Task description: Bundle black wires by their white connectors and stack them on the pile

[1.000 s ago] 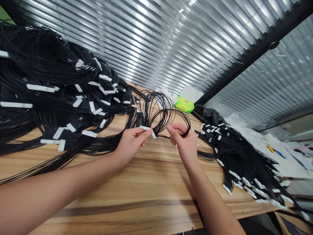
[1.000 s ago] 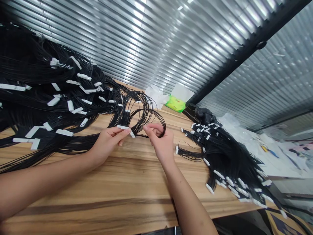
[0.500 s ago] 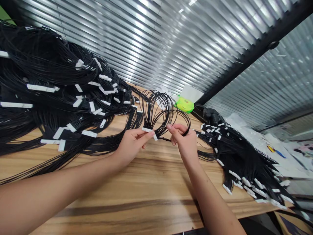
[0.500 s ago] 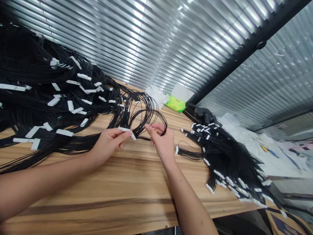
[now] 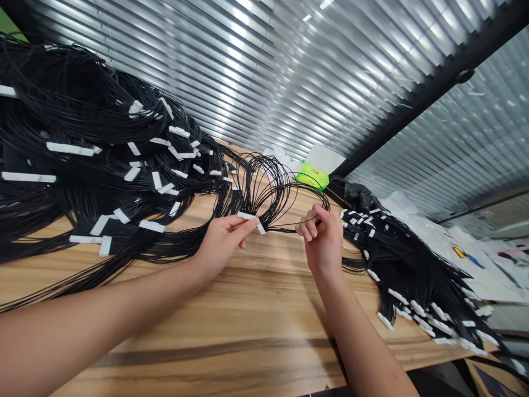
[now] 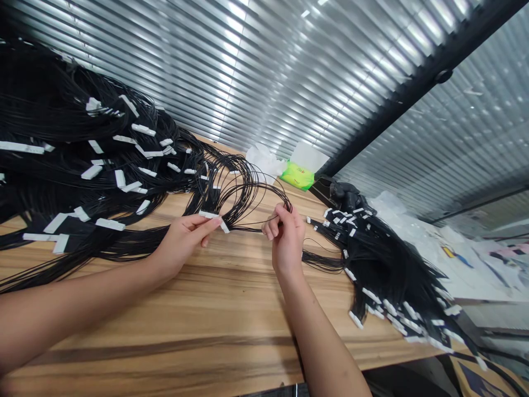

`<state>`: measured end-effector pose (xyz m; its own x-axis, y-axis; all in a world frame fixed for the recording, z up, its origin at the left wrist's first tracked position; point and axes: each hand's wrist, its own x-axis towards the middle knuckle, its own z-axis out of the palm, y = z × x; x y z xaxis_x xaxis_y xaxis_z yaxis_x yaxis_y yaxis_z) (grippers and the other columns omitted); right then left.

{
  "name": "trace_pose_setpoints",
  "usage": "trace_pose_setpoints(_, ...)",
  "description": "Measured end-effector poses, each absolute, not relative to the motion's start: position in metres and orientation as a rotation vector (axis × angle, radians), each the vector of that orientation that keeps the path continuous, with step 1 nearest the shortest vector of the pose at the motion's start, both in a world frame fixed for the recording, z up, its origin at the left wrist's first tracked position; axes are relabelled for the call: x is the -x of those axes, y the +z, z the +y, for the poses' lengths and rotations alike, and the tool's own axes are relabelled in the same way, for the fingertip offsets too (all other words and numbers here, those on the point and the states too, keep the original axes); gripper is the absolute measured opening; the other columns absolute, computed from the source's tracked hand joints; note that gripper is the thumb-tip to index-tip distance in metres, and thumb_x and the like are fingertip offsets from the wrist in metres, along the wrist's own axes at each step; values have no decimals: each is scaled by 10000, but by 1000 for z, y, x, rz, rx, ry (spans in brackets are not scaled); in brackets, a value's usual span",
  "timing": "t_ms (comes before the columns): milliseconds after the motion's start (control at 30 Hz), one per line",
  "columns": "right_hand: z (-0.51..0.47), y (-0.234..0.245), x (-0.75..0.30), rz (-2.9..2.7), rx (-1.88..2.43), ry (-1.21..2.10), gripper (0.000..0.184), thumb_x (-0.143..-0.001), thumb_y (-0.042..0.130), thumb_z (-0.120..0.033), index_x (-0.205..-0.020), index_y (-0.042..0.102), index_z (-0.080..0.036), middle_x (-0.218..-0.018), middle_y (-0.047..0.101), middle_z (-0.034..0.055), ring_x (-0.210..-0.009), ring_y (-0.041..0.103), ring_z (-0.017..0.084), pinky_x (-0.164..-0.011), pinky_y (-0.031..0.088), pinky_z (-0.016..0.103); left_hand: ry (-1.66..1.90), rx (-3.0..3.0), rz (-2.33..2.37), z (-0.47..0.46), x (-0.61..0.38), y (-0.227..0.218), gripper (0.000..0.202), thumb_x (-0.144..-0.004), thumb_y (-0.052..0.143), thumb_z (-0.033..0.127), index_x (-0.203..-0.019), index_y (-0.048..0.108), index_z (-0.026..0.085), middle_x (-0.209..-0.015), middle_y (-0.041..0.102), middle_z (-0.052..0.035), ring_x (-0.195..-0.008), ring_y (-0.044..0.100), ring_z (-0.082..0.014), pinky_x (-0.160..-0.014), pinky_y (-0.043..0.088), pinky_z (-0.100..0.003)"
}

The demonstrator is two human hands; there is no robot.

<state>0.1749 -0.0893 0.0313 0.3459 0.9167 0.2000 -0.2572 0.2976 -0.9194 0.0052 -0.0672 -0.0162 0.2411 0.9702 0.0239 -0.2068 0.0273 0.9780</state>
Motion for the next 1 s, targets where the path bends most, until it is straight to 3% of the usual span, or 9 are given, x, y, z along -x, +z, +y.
trace_pose_setpoints(200,-88,29,-173,-866,956,915,133,-771,654,-280,-738,561,-191,-409,328,-118,-354,249,37,-416,252,192,1123,-1171,891,-67,-5,-17,295,-727,673,444,-711,708,152,-496,491,38,-467,410,-77,-476,338,-213)
trace_pose_setpoints(333,-89,28,-174,-947,972,865,184,-720,707,-313,-860,645,-211,-478,498,-88,-349,241,32,-410,243,216,1110,-1205,876,-68,-5,-16,286,-753,655,432,-710,699,153,-466,461,48,-467,409,-77,-481,331,-210)
trace_pose_setpoints(500,-93,26,-175,-1077,939,941,180,-785,642,-381,-810,678,-206,-559,624,-27,-355,292,43,-440,280,243,1112,-1212,874,-68,-5,-14,285,-746,659,429,-686,685,151,-456,449,51,-465,410,-80,-477,334,-214)
trace_pose_setpoints(700,-94,28,-172,-1037,880,1034,278,-823,589,-319,-584,549,-183,-425,447,-58,-399,334,67,-464,293,233,1111,-1200,883,-69,-5,-11,304,-729,662,447,-697,693,146,-453,443,51,-462,403,-81,-469,335,-215)
trace_pose_setpoints(1000,-91,32,-175,-836,957,921,310,-770,574,-321,-524,427,-205,-411,361,-71,-395,309,84,-458,353,242,1108,-1218,871,-69,-4,-14,304,-742,653,448,-703,699,150,-453,449,48,-460,406,-82,-473,333,-217)
